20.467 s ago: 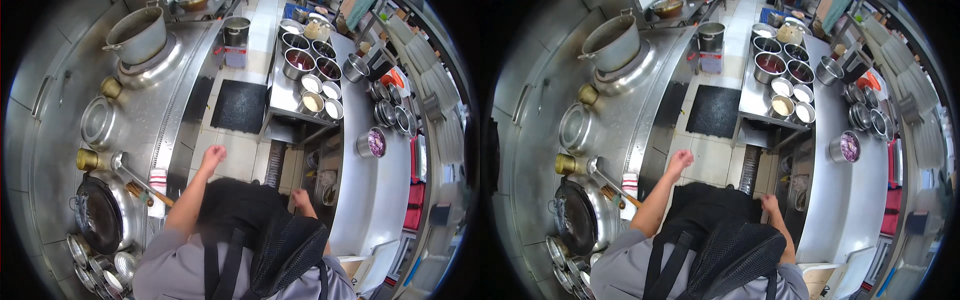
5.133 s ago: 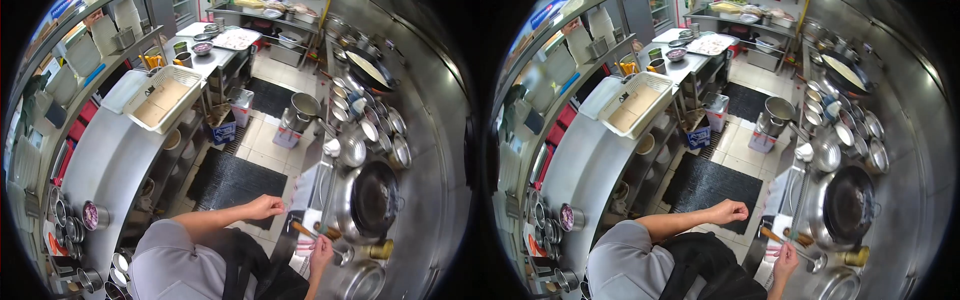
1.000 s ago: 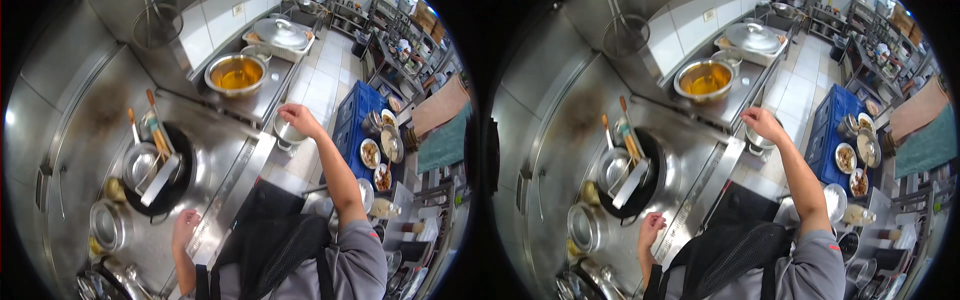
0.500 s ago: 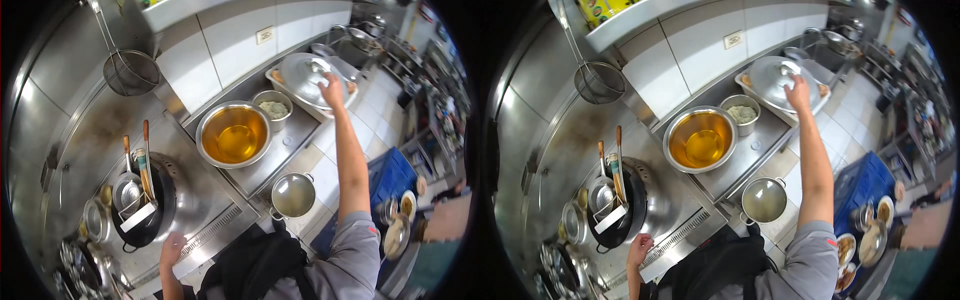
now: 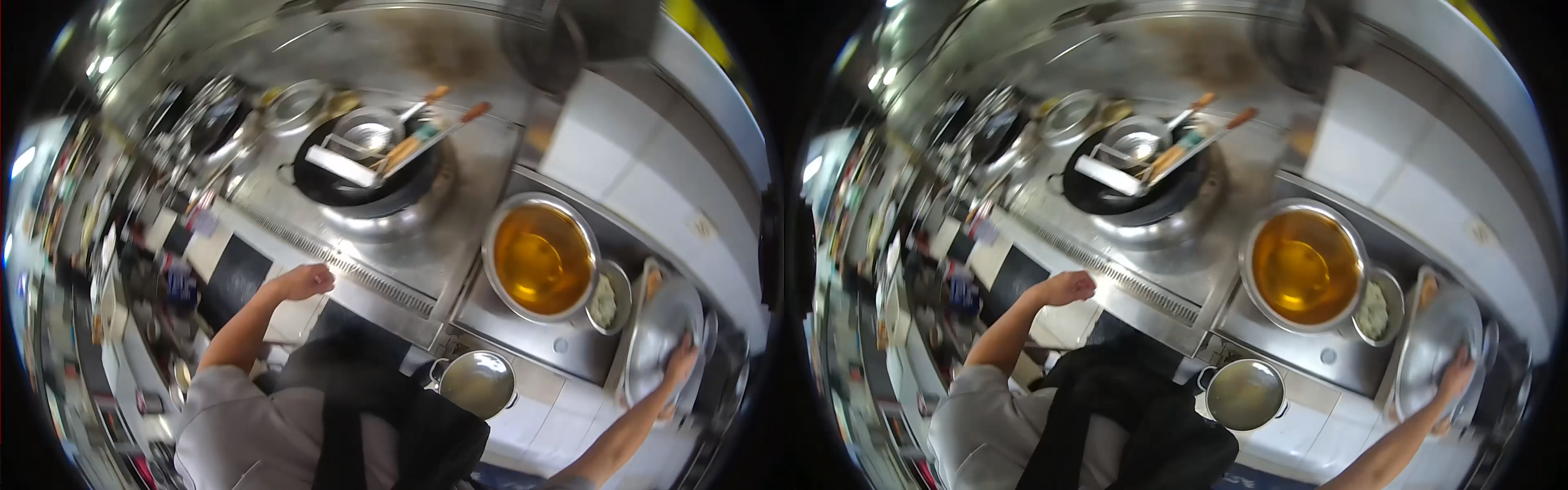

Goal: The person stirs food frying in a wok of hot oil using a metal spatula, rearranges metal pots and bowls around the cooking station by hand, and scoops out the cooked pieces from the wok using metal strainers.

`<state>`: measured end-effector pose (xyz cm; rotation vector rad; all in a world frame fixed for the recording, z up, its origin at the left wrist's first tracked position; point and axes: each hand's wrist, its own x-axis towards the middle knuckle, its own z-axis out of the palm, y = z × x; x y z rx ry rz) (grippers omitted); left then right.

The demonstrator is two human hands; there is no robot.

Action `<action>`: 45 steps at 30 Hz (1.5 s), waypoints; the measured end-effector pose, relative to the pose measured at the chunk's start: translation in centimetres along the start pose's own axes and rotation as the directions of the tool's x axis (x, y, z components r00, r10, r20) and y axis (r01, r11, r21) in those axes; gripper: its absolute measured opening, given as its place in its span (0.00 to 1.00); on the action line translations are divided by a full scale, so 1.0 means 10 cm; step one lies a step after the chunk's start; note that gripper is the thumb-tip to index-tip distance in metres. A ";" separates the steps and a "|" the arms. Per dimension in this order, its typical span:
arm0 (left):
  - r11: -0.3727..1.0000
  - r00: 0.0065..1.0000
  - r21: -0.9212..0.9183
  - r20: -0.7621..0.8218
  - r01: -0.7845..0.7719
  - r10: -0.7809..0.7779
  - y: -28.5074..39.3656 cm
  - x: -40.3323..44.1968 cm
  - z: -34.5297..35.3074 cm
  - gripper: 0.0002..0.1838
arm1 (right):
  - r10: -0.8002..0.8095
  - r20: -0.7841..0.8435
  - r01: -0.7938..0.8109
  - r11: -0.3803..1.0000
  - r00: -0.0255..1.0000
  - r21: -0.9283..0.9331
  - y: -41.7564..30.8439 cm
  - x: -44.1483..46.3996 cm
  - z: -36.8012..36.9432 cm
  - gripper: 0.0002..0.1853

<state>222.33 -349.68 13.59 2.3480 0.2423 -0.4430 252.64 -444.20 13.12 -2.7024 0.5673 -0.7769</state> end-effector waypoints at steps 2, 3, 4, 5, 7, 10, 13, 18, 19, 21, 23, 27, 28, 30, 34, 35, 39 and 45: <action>1.000 0.998 -0.003 -0.059 -0.015 0.015 -0.08 -0.13 0.03 0.14 | 0.069 0.024 -0.065 0.990 0.997 -0.124 -0.23 -0.08 -0.23 0.36; 1.000 0.998 -0.022 -0.068 -0.004 0.002 -0.21 -0.17 0.06 0.14 | 0.013 0.061 -0.009 0.998 0.998 -0.057 -0.24 -0.14 -0.32 0.36; 0.999 0.997 -0.041 -0.072 0.004 -0.007 -0.36 -0.22 0.10 0.14 | -0.042 0.095 0.041 0.999 0.995 0.004 -0.29 -0.15 -0.41 0.36; 0.998 0.997 -0.066 -0.076 0.021 -0.026 -0.47 -0.29 0.14 0.14 | -0.092 0.041 0.091 0.996 0.995 0.024 -0.58 -0.28 -0.55 0.34; 0.991 0.995 -0.128 -0.097 0.027 -0.040 -0.72 -0.41 0.19 0.15 | -0.218 -0.090 0.229 0.963 0.972 0.140 -1.39 -0.83 -0.90 0.29; 0.987 0.985 -0.156 -0.164 0.030 -0.056 -0.94 -0.66 0.17 0.14 | -0.263 -0.024 0.262 0.944 0.965 0.199 -2.06 -1.18 -1.00 0.27; 0.970 0.972 -0.239 -0.209 0.051 -0.103 -1.26 -0.87 0.11 0.14 | -0.390 0.032 0.376 0.903 0.920 0.207 -3.34 -1.91 -1.26 0.26; 0.942 0.895 -0.322 -0.386 0.097 -0.224 -2.11 -1.18 0.30 0.15 | -0.744 0.013 0.718 0.650 0.668 0.249 -5.16 -2.90 -1.15 0.18; 0.917 0.870 -0.383 -0.409 0.110 -0.275 -2.19 -1.28 0.35 0.15 | -0.818 -0.024 0.770 0.530 0.574 0.356 -5.59 -3.17 -1.13 0.17; 0.867 0.812 -0.481 -0.451 0.130 -0.371 -2.32 -1.55 0.30 0.15 | -0.925 -0.093 0.869 0.307 0.368 0.387 -6.33 -3.65 -1.03 0.16; 0.827 0.741 -0.558 -0.524 0.075 -0.421 -2.47 -1.87 0.30 0.14 | -0.975 -0.192 0.904 0.023 0.115 0.427 -7.13 -4.20 -1.00 0.13; 0.648 0.501 -0.750 -0.614 -0.131 -0.610 -2.52 -2.63 0.28 0.13 | -0.925 -0.291 0.743 -0.371 -0.243 0.558 -8.38 -5.43 -0.94 0.16; 0.594 0.431 -0.781 -0.612 -0.195 -0.663 -2.45 -2.86 0.23 0.12 | -0.907 -0.280 0.691 -0.421 -0.314 0.588 -8.59 -5.77 -0.97 0.16; 0.505 0.277 -0.767 -0.624 -0.396 -0.731 -2.25 -3.30 0.13 0.12 | -0.838 -0.320 0.558 -0.536 -0.442 0.633 -8.94 -6.42 -0.94 0.15; 0.499 -0.006 -0.709 -0.572 -0.499 -0.820 -1.62 -3.94 0.11 0.13 | -0.655 -0.423 0.261 -0.687 -0.626 0.678 -9.15 -7.69 -0.59 0.13; 0.492 -0.046 -0.706 -0.548 -0.510 -0.835 -1.48 -4.04 0.20 0.13 | -0.606 -0.417 0.213 -0.704 -0.677 0.677 -9.10 -7.98 -0.45 0.13; 0.476 -0.253 -0.773 -0.404 -0.419 -0.879 -0.78 -4.14 0.60 0.13 | -0.420 -0.384 0.051 -0.726 -0.822 0.686 -8.66 -8.98 0.10 0.09; 0.345 -0.350 -0.799 -0.182 -0.492 -0.919 -0.17 -3.93 1.24 0.14 | -0.203 -0.409 -0.152 -0.712 -0.890 0.685 -7.62 -9.97 0.76 0.10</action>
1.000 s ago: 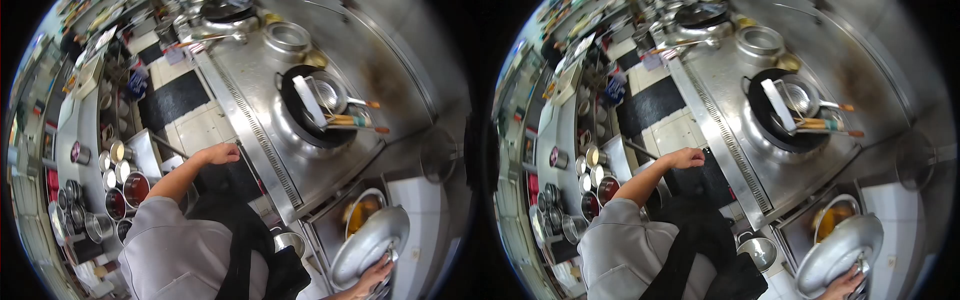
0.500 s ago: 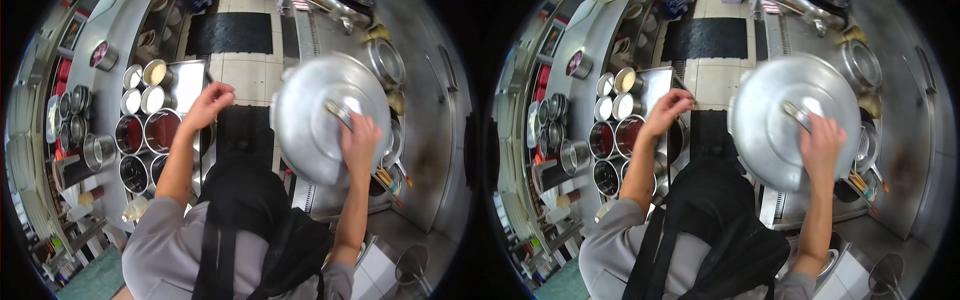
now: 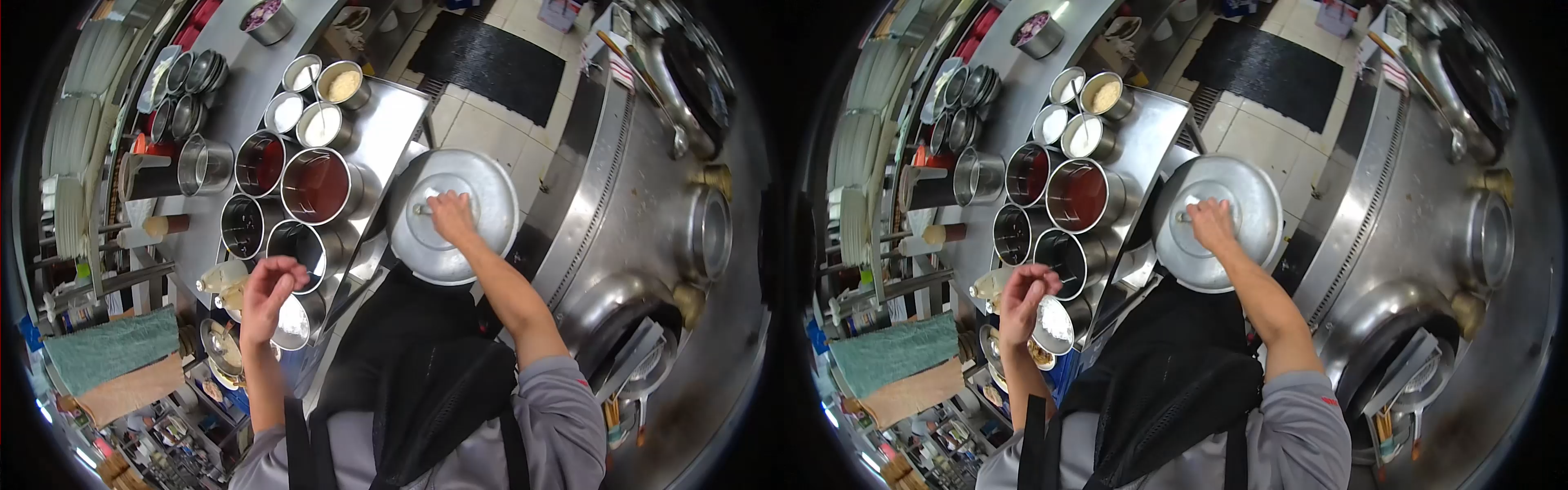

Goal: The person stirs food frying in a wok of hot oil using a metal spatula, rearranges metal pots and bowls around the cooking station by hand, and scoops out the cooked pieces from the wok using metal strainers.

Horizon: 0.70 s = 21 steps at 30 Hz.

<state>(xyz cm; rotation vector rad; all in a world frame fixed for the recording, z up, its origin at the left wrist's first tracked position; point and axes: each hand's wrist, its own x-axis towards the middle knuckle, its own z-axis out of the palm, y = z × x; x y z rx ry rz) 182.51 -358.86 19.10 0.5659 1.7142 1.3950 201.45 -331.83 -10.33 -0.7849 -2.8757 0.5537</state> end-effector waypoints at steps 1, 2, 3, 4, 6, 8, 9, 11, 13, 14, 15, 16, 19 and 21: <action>1.000 1.000 0.006 -0.021 -0.003 0.003 -0.01 -0.07 -0.02 0.14 | -0.031 0.009 0.031 0.999 0.999 0.016 -0.08 0.06 0.16 0.10; 1.000 0.998 0.011 -0.061 0.002 -0.001 -0.02 -0.12 -0.04 0.13 | -0.065 0.019 0.064 0.997 0.998 0.033 -0.15 0.12 0.32 0.10; 1.000 0.995 0.019 -0.101 0.010 -0.008 -0.02 -0.18 -0.06 0.13 | -0.097 0.023 0.095 0.994 0.995 0.052 -0.22 0.18 0.46 0.10; 1.000 0.991 0.016 -0.133 0.009 -0.007 -0.03 -0.23 -0.09 0.13 | -0.127 0.022 0.125 0.990 0.992 0.071 -0.29 0.26 0.59 0.10; 1.000 0.983 0.019 -0.184 0.008 -0.005 -0.06 -0.33 -0.17 0.12 | -0.141 0.146 0.132 0.989 0.979 0.065 -0.45 0.46 0.87 0.11; 0.999 0.968 0.040 -0.250 0.023 -0.012 -0.11 -0.43 -0.24 0.14 | -0.174 0.263 0.167 0.985 0.949 0.051 -0.61 0.67 1.07 0.13; 0.999 0.962 0.043 -0.273 0.033 -0.020 -0.13 -0.47 -0.27 0.14 | -0.185 0.320 0.180 0.983 0.929 0.045 -0.69 0.78 1.19 0.14; 0.998 0.956 0.058 -0.292 0.038 -0.019 -0.17 -0.54 -0.36 0.16 | -0.198 0.216 0.193 0.980 0.956 0.046 -0.81 0.94 1.72 0.19; 1.000 0.940 0.021 -0.341 0.022 -0.013 -0.21 -0.56 -0.39 0.16 | -0.239 -0.169 0.251 0.966 0.956 0.056 -0.88 1.01 2.56 0.20; 0.999 0.934 0.021 -0.357 0.026 -0.016 -0.24 -0.58 -0.43 0.17 | -0.234 -0.164 0.248 0.966 0.958 0.071 -0.92 1.09 2.71 0.20; 0.999 0.928 0.021 -0.372 0.026 -0.016 -0.28 -0.59 -0.47 0.17 | -0.229 -0.149 0.243 0.966 0.962 0.085 -0.99 1.16 2.76 0.20; 0.999 0.922 0.020 -0.387 0.026 -0.017 -0.31 -0.60 -0.51 0.18 | -0.224 -0.095 0.233 0.967 0.970 0.100 -1.07 1.26 2.78 0.20; 1.000 0.915 0.018 -0.404 0.026 -0.016 -0.37 -0.56 -0.60 0.19 | -0.209 0.011 0.206 0.968 0.978 0.143 -1.24 1.47 2.89 0.20; 0.999 0.905 0.030 -0.426 0.025 -0.010 -0.41 -0.51 -0.65 0.21 | -0.216 0.042 0.207 0.964 0.975 0.164 -1.28 1.51 2.98 0.20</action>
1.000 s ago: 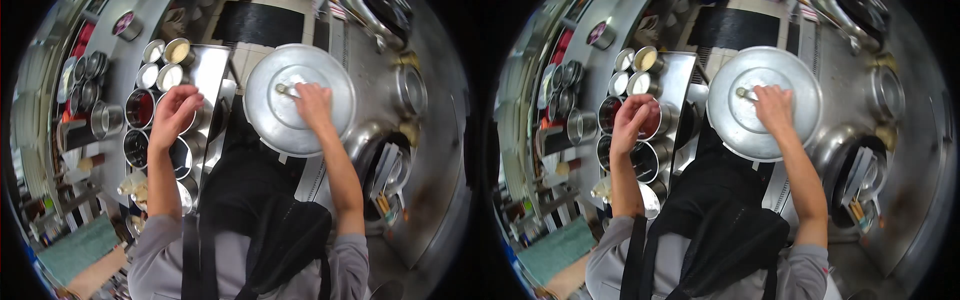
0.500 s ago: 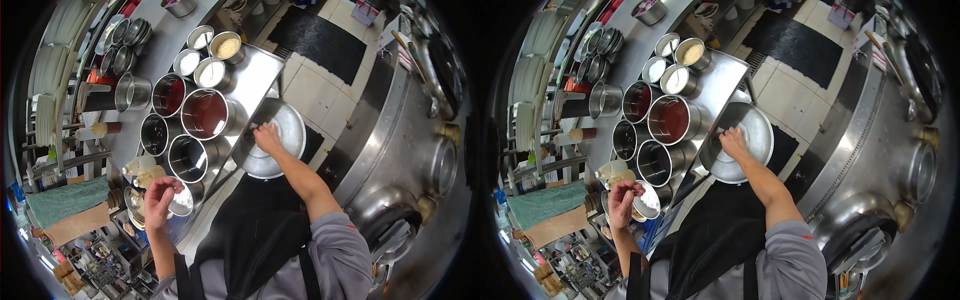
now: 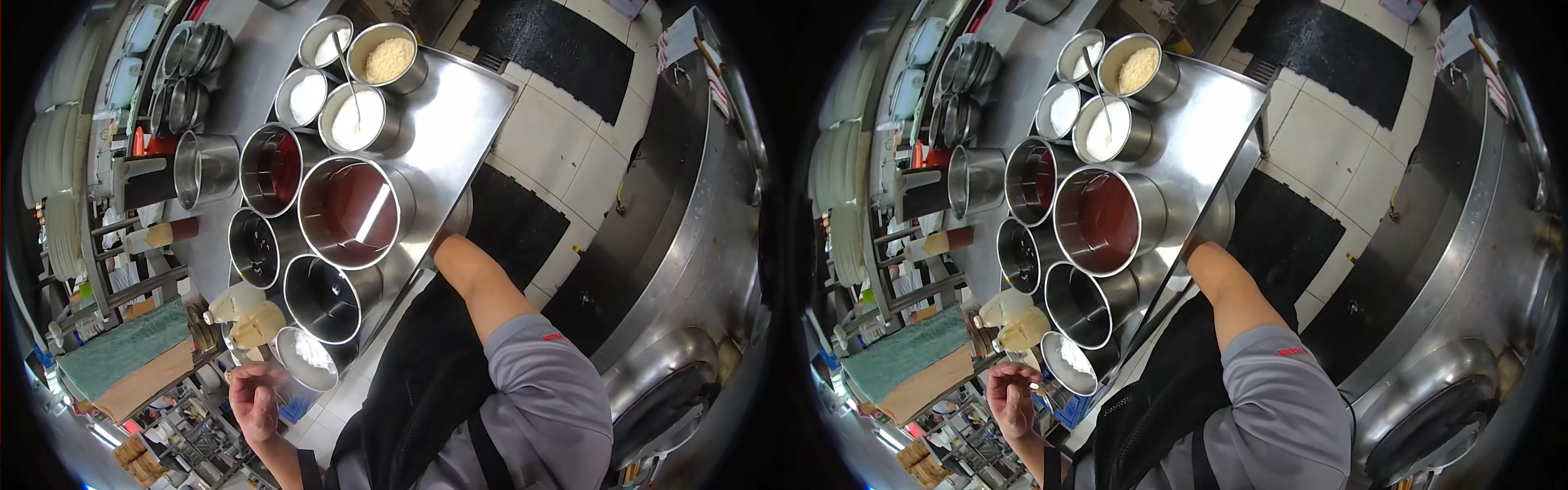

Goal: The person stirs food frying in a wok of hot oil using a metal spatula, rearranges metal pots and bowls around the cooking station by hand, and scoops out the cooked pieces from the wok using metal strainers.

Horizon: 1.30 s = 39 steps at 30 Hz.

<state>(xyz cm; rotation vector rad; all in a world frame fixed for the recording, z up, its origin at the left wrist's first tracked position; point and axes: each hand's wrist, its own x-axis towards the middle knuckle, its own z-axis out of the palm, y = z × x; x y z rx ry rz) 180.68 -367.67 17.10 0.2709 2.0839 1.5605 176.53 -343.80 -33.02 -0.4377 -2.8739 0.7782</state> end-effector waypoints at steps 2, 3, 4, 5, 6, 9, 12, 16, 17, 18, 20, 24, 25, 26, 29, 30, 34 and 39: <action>1.000 1.000 -0.023 -0.003 -0.012 0.012 -0.03 0.06 0.03 0.22 | -0.012 0.023 0.011 1.000 1.000 0.022 0.04 0.00 0.06 0.20; 0.999 1.000 -0.029 -0.010 -0.019 0.018 -0.07 0.09 0.04 0.22 | -0.015 0.031 0.014 0.999 0.999 0.032 0.09 -0.01 0.08 0.19; 1.000 1.000 -0.020 -0.006 -0.013 0.012 -0.09 0.12 0.04 0.22 | -0.019 0.044 0.017 0.999 0.999 0.044 0.14 -0.03 0.10 0.19; 1.000 1.000 -0.011 -0.002 -0.009 0.008 -0.10 0.15 0.05 0.22 | -0.026 0.053 0.023 0.998 0.998 0.052 0.17 -0.04 0.10 0.19; 1.000 1.000 0.001 0.003 -0.004 0.004 -0.10 0.18 0.06 0.22 | -0.031 0.063 0.027 0.998 0.998 0.061 0.18 -0.06 0.11 0.19; 1.000 1.000 -0.001 0.023 -0.007 0.007 -0.11 0.25 0.06 0.22 | -0.045 0.088 0.039 0.996 0.995 0.077 0.22 -0.10 0.10 0.19; 1.000 1.000 -0.027 -0.028 -0.013 0.012 -0.14 0.29 0.06 0.22 | -0.054 0.109 0.045 0.995 0.993 0.087 0.25 -0.13 0.05 0.19; 1.000 0.999 -0.006 0.042 -0.030 0.031 -0.08 0.36 0.09 0.21 | -0.062 0.117 0.049 0.993 0.991 0.108 0.24 -0.12 0.04 0.19; 0.999 0.998 -0.015 0.050 -0.029 0.029 -0.08 0.36 0.09 0.21 | -0.061 0.118 0.048 0.993 0.991 0.110 0.26 -0.11 0.01 0.19; 0.999 0.998 -0.031 0.061 -0.030 0.032 -0.09 0.39 0.09 0.21 | -0.066 0.121 0.053 0.993 0.990 0.105 0.29 -0.10 -0.06 0.19; 0.998 0.994 -0.054 0.101 -0.038 0.043 -0.07 0.46 0.09 0.21 | -0.083 0.137 0.071 0.993 0.987 0.095 0.33 -0.13 -0.23 0.19; 0.987 0.980 -0.131 0.161 -0.094 0.115 0.09 0.67 0.13 0.21 | -0.139 0.098 0.116 0.971 0.985 0.209 0.39 -0.40 -0.49 0.19; 0.980 0.978 -0.166 0.156 -0.111 0.137 0.15 0.72 0.18 0.21 | -0.165 0.100 0.139 0.964 0.981 0.227 0.43 -0.50 -0.58 0.19; 0.971 0.971 -0.204 0.176 -0.123 0.160 0.23 0.80 0.24 0.21 | -0.198 0.144 0.167 0.965 0.969 0.203 0.48 -0.64 -0.77 0.19; 0.944 0.949 -0.291 0.220 -0.158 0.226 0.46 1.07 0.47 0.20 | -0.197 0.485 0.241 0.970 0.852 -0.028 0.54 -0.98 -2.37 0.16; 0.935 0.940 -0.314 0.240 -0.162 0.243 0.55 1.17 0.60 0.20 | -0.130 0.554 0.142 0.990 0.823 0.021 0.68 -1.04 -2.74 0.16; 0.911 0.905 -0.379 0.311 -0.161 0.290 0.97 1.64 1.31 0.18 | 0.244 0.392 -0.276 0.961 0.887 0.026 1.71 -1.39 -3.66 0.18; 0.908 0.819 -0.365 0.442 -0.207 0.365 1.63 2.31 2.68 0.12 | 0.467 0.252 -0.489 0.872 0.847 0.026 2.81 -1.39 -4.95 0.17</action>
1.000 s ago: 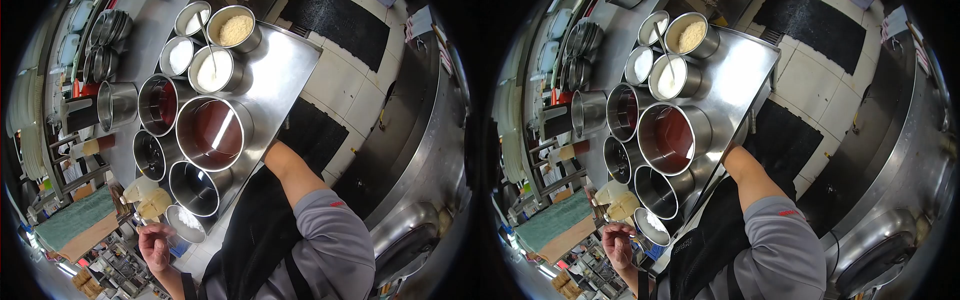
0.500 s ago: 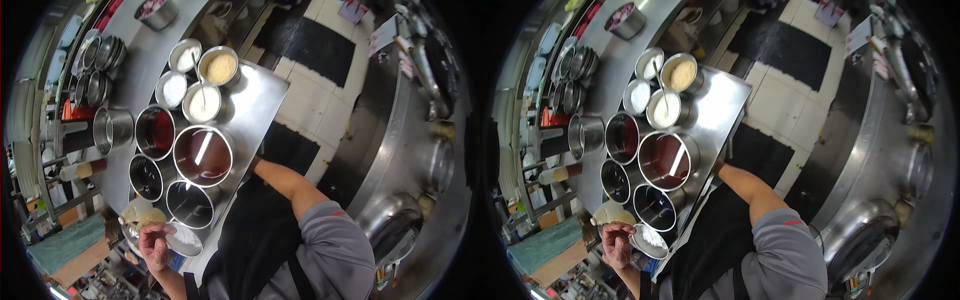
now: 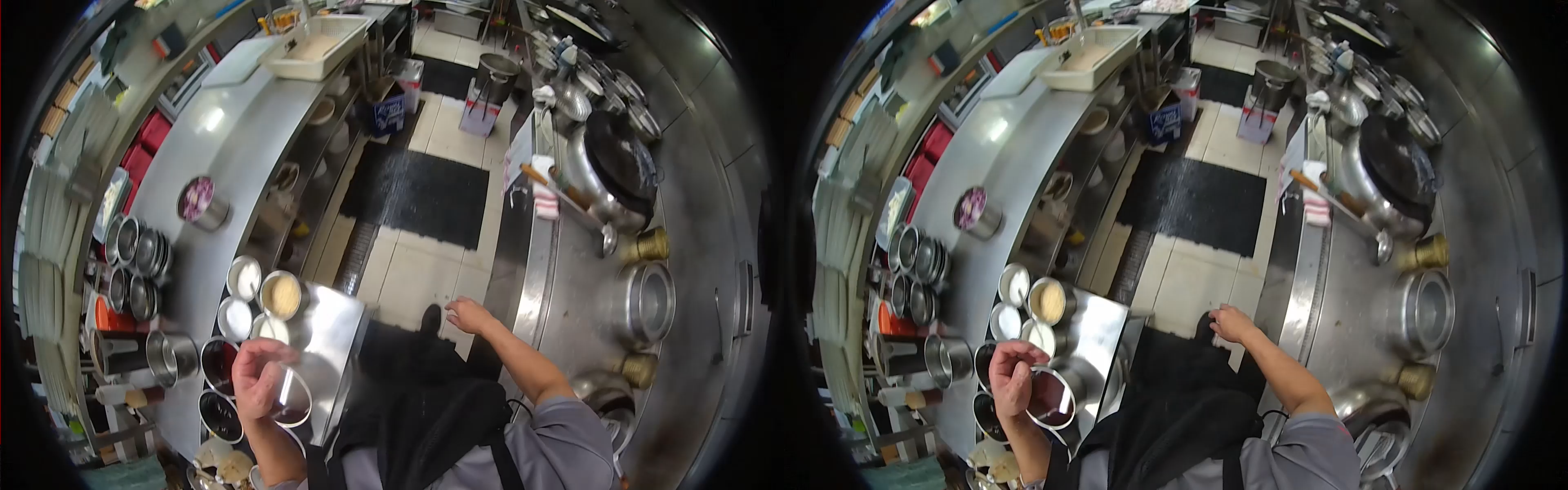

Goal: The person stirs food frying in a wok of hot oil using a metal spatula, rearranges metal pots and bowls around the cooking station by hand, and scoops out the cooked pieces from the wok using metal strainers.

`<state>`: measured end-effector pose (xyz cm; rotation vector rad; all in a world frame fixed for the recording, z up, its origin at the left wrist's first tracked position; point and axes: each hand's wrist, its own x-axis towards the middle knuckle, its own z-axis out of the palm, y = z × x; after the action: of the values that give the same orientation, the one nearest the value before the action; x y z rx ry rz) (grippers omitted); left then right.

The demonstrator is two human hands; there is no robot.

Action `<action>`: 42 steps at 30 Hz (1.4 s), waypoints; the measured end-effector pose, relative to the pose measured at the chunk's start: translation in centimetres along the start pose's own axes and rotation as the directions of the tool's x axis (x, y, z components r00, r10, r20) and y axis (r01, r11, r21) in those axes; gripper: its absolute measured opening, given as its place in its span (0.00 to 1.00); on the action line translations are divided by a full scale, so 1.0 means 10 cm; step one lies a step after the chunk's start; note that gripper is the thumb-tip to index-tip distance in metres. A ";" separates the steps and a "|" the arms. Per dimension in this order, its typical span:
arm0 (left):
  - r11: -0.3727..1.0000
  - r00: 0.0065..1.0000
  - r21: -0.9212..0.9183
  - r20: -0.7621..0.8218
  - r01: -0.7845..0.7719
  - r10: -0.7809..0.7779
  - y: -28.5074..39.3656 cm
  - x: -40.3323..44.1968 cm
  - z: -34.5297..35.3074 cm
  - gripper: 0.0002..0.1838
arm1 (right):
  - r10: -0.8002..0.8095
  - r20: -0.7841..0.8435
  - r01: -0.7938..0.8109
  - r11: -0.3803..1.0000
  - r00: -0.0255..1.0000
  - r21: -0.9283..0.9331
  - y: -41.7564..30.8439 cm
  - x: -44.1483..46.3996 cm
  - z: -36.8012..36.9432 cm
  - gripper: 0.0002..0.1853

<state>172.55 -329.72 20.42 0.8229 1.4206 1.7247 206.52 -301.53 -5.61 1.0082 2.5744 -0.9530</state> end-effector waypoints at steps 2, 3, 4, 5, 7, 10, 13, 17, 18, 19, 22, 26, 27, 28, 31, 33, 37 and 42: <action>0.997 0.997 0.004 -0.024 0.078 -0.078 0.00 0.46 0.39 0.12 | 0.003 0.005 -0.003 1.000 1.000 0.031 0.32 0.14 -0.40 0.17; 0.997 0.998 0.041 0.015 0.058 -0.059 -0.10 0.69 0.49 0.12 | -0.007 -0.007 0.008 0.999 1.000 0.031 0.44 0.25 -0.69 0.17; 0.998 0.999 0.041 0.017 0.051 -0.052 -0.11 0.90 0.69 0.11 | -0.017 -0.015 0.017 0.999 1.000 0.037 0.50 0.32 -0.94 0.16; 0.998 0.999 0.045 0.024 0.046 -0.047 -0.12 1.11 0.87 0.10 | -0.023 -0.024 0.024 0.999 0.999 0.048 0.56 0.40 -1.15 0.16; 0.996 0.996 0.048 0.031 0.082 -0.083 -0.15 1.47 1.09 0.10 | -0.083 -0.058 0.087 0.995 0.995 0.058 0.71 0.64 -1.57 0.16; 0.990 0.990 0.037 0.029 0.139 -0.140 -0.38 2.05 1.26 0.11 | -0.141 -0.128 0.159 0.977 0.982 0.145 0.88 1.05 -2.18 0.16; 0.974 0.980 0.105 -0.014 0.200 -0.199 -0.73 2.69 1.37 0.12 | -0.213 -0.157 0.242 0.950 0.964 0.197 0.97 1.56 -2.84 0.16; 0.966 0.979 0.165 -0.004 0.200 -0.202 -1.12 3.73 1.67 0.11 | -0.257 -0.219 0.309 0.917 0.941 0.251 1.18 2.35 -3.77 0.17; 0.965 0.977 0.157 -0.014 0.212 -0.212 -1.20 4.04 1.77 0.10 | -0.226 -0.239 0.288 0.919 0.944 0.270 1.29 2.57 -3.99 0.17; 0.964 0.978 0.174 0.010 0.202 -0.207 -1.30 4.39 1.84 0.10 | -0.201 -0.264 0.271 0.926 0.943 0.263 1.44 2.78 -4.21 0.17; 0.953 0.979 0.246 0.049 0.179 -0.197 -1.43 5.58 2.09 0.09 | -0.106 -0.363 0.213 0.939 0.926 0.271 1.89 3.41 -4.77 0.17; 0.887 0.957 0.461 0.246 0.022 -0.151 -1.28 7.29 2.72 0.11 | 0.145 -0.352 0.040 0.883 0.925 0.467 2.41 3.98 -5.26 0.17; 0.873 0.949 0.488 0.279 -0.008 -0.148 -1.26 7.70 2.93 0.11 | 0.168 -0.332 0.025 0.862 0.928 0.506 2.53 4.06 -5.39 0.17; 0.852 0.935 0.518 0.332 -0.072 -0.123 -1.20 8.10 3.16 0.10 | 0.192 -0.314 0.012 0.837 0.930 0.547 2.65 4.14 -5.50 0.17; 0.855 0.876 0.474 0.480 -0.209 -0.052 -1.19 9.15 3.86 0.11 | 0.247 -0.313 -0.008 0.797 0.917 0.604 2.97 4.48 -5.86 0.17; 0.870 0.833 0.413 0.554 -0.269 -0.005 -1.24 9.73 4.28 0.11 | 0.269 -0.320 -0.006 0.773 0.908 0.634 3.12 4.82 -6.21 0.17; 0.821 0.827 0.511 0.555 -0.253 -0.090 -1.45 10.66 4.72 0.11 | 0.216 -0.308 0.042 0.756 0.927 0.654 3.51 5.75 -7.05 0.18; 0.802 0.922 0.596 0.322 -0.023 -0.213 -1.68 11.64 4.55 0.12 | 0.140 -0.417 0.183 0.742 0.898 0.645 4.05 7.18 -8.26 0.18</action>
<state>152.97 -205.32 14.46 1.3070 1.7054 0.9516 183.03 -188.08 8.16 1.5210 2.6021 -1.9640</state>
